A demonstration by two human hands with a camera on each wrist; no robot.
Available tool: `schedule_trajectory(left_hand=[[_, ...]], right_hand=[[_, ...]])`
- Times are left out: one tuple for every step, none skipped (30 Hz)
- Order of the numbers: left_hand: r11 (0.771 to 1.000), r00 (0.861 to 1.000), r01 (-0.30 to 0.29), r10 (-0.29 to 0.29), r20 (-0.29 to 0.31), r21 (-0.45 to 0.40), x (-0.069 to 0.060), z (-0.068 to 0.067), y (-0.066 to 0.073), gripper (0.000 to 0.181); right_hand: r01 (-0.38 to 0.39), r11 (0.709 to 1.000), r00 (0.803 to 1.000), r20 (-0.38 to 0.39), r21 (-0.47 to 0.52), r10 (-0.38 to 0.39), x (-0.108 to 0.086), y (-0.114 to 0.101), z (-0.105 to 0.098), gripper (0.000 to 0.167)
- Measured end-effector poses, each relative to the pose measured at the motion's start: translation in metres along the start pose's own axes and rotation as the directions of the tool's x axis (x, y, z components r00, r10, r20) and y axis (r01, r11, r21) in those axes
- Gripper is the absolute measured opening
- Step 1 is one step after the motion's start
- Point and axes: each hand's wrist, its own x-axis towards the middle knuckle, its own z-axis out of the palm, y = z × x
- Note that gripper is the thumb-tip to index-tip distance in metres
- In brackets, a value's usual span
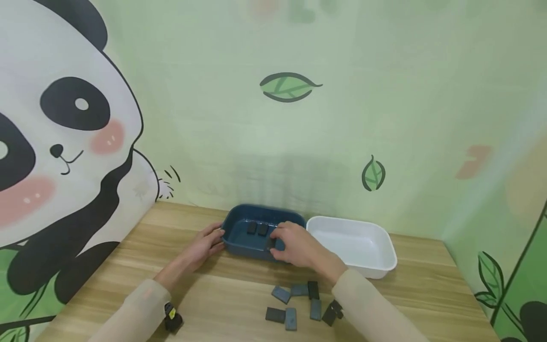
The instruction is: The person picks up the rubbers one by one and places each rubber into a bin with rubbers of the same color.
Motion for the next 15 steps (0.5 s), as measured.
schedule_trajectory(left_hand=[[1.0,1.0,-0.005,0.005,-0.001,0.004,0.0,0.0,-0.001,0.055],[1.0,1.0,-0.007,0.007,-0.006,0.003,0.001,0.001,-0.001,0.054],[1.0,1.0,-0.009,0.009,-0.007,0.003,0.001,0.001,-0.002,0.054],[1.0,1.0,-0.009,0.009,-0.011,0.003,0.002,0.001,-0.002,0.053],[1.0,1.0,-0.013,0.013,-0.009,0.006,0.002,0.001,-0.002,0.054],[1.0,1.0,-0.01,0.01,-0.01,0.003,0.002,0.001,-0.001,0.053],[1.0,1.0,-0.011,0.011,-0.009,0.003,0.002,0.002,-0.001,0.053],[1.0,1.0,-0.01,0.01,-0.01,-0.001,0.003,0.002,-0.001,0.053],[1.0,1.0,-0.012,0.012,-0.008,-0.002,0.003,0.002,-0.001,0.053],[1.0,1.0,-0.011,0.011,-0.01,-0.005,0.003,0.001,-0.001,0.053],[1.0,1.0,-0.012,0.012,-0.01,-0.005,0.003,0.001,-0.001,0.053],[1.0,1.0,-0.008,0.008,-0.011,-0.01,0.003,0.001,-0.001,0.053],[1.0,1.0,-0.009,0.009,-0.01,-0.011,0.003,0.0,-0.001,0.053],[1.0,1.0,-0.008,0.008,-0.009,-0.013,0.004,0.0,-0.001,0.053],[1.0,1.0,-0.007,0.007,-0.007,-0.013,0.004,0.0,-0.002,0.053]], right_hand=[[-0.021,1.0,1.0,-0.001,0.002,0.021,0.003,0.007,0.001,0.026],[-0.039,0.999,0.999,0.0,0.003,0.039,0.006,0.014,0.003,0.026],[-0.053,0.999,0.999,0.0,0.001,0.053,0.009,0.021,0.006,0.026],[-0.069,0.998,0.998,-0.001,0.002,0.069,0.012,0.026,0.009,0.026],[-0.082,0.997,0.997,-0.001,-0.001,0.082,0.015,0.032,0.013,0.026],[-0.097,0.995,0.995,-0.003,-0.004,0.097,0.018,0.038,0.017,0.026],[-0.113,0.994,0.994,0.0,-0.005,0.113,0.02,0.043,0.02,0.026],[-0.126,0.992,0.992,0.004,-0.007,0.126,0.023,0.047,0.023,0.026],[-0.139,0.99,0.99,0.01,-0.012,0.139,0.025,0.051,0.026,0.026],[-0.153,0.988,0.988,0.02,-0.015,0.153,0.028,0.054,0.028,0.026],[-0.16,0.987,0.986,0.031,-0.022,0.161,0.03,0.057,0.029,0.026],[-0.172,0.985,0.984,0.046,-0.025,0.173,0.032,0.059,0.031,0.026],[-0.181,0.983,0.982,0.059,-0.029,0.182,0.034,0.061,0.032,0.026],[-0.188,0.981,0.979,0.07,-0.036,0.19,0.036,0.063,0.033,0.026],[-0.194,0.98,0.977,0.08,-0.044,0.197,0.037,0.064,0.034,0.026]])
